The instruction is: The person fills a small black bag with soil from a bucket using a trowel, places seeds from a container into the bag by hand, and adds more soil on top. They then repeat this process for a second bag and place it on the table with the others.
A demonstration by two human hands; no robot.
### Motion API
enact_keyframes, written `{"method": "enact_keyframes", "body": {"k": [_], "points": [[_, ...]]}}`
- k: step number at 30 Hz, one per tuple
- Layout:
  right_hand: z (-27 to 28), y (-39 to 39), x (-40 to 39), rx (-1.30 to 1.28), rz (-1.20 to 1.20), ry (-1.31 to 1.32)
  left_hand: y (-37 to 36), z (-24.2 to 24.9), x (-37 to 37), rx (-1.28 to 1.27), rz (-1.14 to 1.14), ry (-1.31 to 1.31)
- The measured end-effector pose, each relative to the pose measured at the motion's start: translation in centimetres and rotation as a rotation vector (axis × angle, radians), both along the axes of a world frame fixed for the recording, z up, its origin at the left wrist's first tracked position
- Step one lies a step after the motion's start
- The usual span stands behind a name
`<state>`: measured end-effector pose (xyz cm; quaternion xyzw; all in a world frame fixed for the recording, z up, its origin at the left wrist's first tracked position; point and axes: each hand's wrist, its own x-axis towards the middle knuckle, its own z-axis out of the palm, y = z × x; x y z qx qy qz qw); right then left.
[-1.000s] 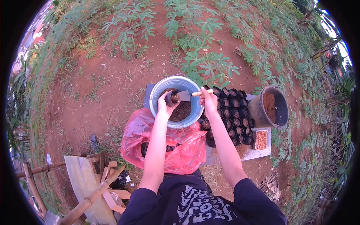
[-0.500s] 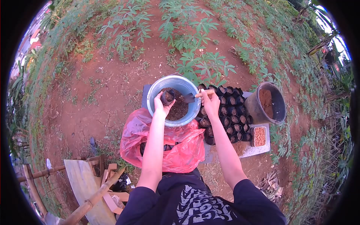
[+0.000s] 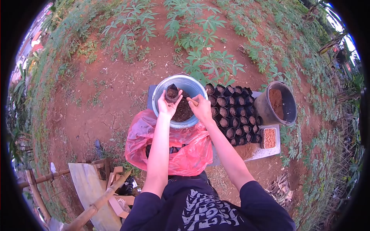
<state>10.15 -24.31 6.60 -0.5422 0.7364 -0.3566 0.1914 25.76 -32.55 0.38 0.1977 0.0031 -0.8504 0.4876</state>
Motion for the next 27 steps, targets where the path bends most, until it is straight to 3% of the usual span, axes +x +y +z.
{"method": "enact_keyframes", "body": {"k": [2,6,7,19,27], "points": [[-2.4,-0.3,0.5,0.045,0.053,0.038,-0.2,-0.6,-0.1,-0.013,-0.013,-0.015],[-2.2,0.1,1.5,0.366,0.22,0.488,-0.1,-0.1,-0.7,0.022,-0.006,-0.054],[-2.9,-0.1,1.2,0.283,0.225,0.443,-0.1,-0.1,-0.6,0.032,-0.008,-0.069],[-2.2,-0.1,1.0,0.351,0.343,0.543,-0.2,-1.3,-0.2,0.1,0.059,-0.15],[-2.5,-0.4,1.5,0.313,0.087,0.366,0.0,-1.8,0.2,0.116,0.133,-0.152]]}}
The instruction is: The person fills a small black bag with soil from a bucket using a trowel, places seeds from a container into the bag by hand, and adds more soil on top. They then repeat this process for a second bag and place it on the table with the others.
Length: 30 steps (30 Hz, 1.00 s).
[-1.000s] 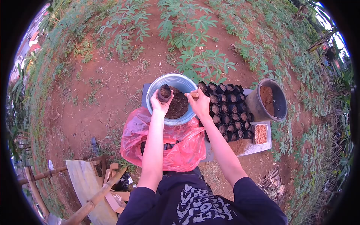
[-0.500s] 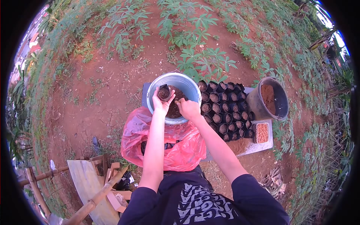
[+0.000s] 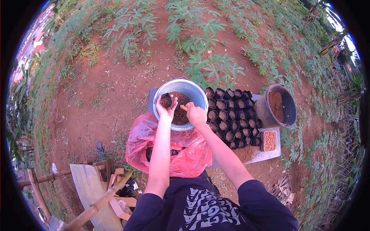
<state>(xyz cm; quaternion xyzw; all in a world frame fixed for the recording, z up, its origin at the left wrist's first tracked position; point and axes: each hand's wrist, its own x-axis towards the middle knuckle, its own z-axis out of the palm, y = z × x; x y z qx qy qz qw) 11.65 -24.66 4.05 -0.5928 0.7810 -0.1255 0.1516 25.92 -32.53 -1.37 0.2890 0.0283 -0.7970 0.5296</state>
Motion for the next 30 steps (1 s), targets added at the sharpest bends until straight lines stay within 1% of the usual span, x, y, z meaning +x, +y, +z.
{"method": "enact_keyframes", "body": {"k": [2,8,11,14,17,20,25,26,29,30], "points": [[0.3,0.2,0.1,-0.029,-0.026,-0.01,-0.5,-0.5,0.2,-0.002,-0.013,0.002],[0.3,0.4,-0.5,-0.254,-0.105,-0.187,0.1,2.4,0.8,0.029,-0.068,-0.112],[1.6,1.2,-0.8,-0.338,-0.128,-0.202,0.5,3.0,1.3,0.077,-0.086,-0.128],[3.6,2.1,-1.3,-0.339,-0.17,-0.252,0.9,3.1,1.0,0.106,-0.096,-0.188],[6.0,3.0,-1.7,-0.376,-0.132,-0.264,1.1,2.3,0.1,0.096,-0.101,-0.16],[8.1,4.1,-1.7,-0.417,-0.044,-0.153,1.4,2.7,-0.7,0.113,-0.115,-0.17],[9.9,5.3,-1.2,-0.507,0.137,0.038,1.6,3.5,-1.4,0.094,-0.115,-0.176],[9.6,5.2,-1.1,-0.545,0.145,0.073,1.6,3.6,-1.4,0.088,-0.119,-0.173],[9.7,5.4,-1.1,-0.535,0.081,0.052,1.6,3.0,-1.3,0.085,-0.139,-0.155],[9.6,5.4,-1.1,-0.49,0.044,0.049,1.7,3.0,-1.2,0.085,-0.141,-0.167]]}}
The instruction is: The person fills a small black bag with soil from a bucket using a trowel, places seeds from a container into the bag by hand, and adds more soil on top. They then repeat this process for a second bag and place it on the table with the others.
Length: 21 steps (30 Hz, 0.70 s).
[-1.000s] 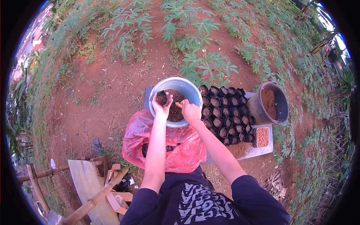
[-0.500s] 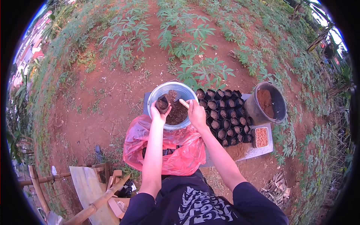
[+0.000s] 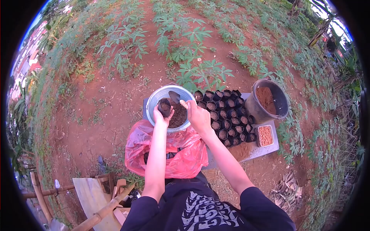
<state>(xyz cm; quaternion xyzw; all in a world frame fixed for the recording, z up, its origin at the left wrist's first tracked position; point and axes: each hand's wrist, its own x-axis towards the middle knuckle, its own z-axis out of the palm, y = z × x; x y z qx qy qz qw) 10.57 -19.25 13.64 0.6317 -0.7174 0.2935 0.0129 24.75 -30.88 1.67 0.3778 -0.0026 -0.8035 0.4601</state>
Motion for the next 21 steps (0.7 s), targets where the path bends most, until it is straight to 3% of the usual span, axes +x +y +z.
{"method": "enact_keyframes", "body": {"k": [6,9,10,13,16,21], "points": [[-2.7,-0.4,0.0,0.19,-0.035,-0.016,1.5,1.8,0.9,0.016,-0.037,0.091],[-1.6,-0.3,1.1,0.132,-0.027,-0.319,2.6,2.4,0.9,-0.107,-0.035,0.116],[-0.3,-0.1,1.4,0.143,0.001,-0.532,3.0,3.0,0.8,-0.109,-0.019,0.133],[2.2,0.6,2.3,0.244,0.018,-0.606,4.5,3.7,0.2,-0.111,-0.004,0.167],[1.9,0.4,2.7,0.233,-0.015,-0.555,5.3,3.7,-0.7,-0.17,-0.077,0.2],[0.2,-0.4,2.1,0.099,-0.119,-0.499,6.3,4.4,-1.7,-0.163,-0.185,-0.005]]}}
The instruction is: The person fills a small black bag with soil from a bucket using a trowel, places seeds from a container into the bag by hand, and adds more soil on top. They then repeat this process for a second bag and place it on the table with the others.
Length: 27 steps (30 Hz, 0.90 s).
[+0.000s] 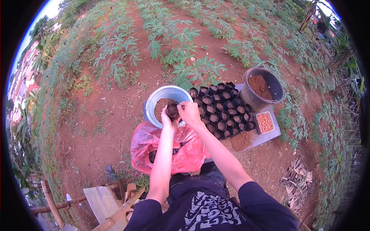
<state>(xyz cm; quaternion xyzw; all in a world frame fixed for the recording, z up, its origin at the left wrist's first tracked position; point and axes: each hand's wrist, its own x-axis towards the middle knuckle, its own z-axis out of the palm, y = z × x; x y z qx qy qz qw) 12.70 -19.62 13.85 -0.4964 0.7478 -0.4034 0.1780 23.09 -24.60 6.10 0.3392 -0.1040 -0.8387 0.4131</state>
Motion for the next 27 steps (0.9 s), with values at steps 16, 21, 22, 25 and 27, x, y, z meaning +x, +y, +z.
{"method": "enact_keyframes", "body": {"k": [16,21,22,25,27], "points": [[4.4,18.2,-15.9,0.302,-0.288,-0.172,11.1,6.0,-9.3,-0.674,-0.579,-0.66],[-1.2,24.9,-21.1,0.365,-0.263,-0.18,20.3,2.3,-17.1,-0.642,-0.776,-0.737],[-2.4,25.8,-22.0,0.379,-0.247,-0.181,21.5,1.1,-18.1,-0.641,-0.767,-0.755],[-5.1,27.8,-24.3,0.433,-0.185,-0.225,24.2,-2.3,-20.4,-0.803,-0.71,-0.978],[-6.7,28.7,-25.8,0.455,-0.121,-0.258,25.5,-3.5,-21.6,-0.833,-0.648,-1.104]]}}
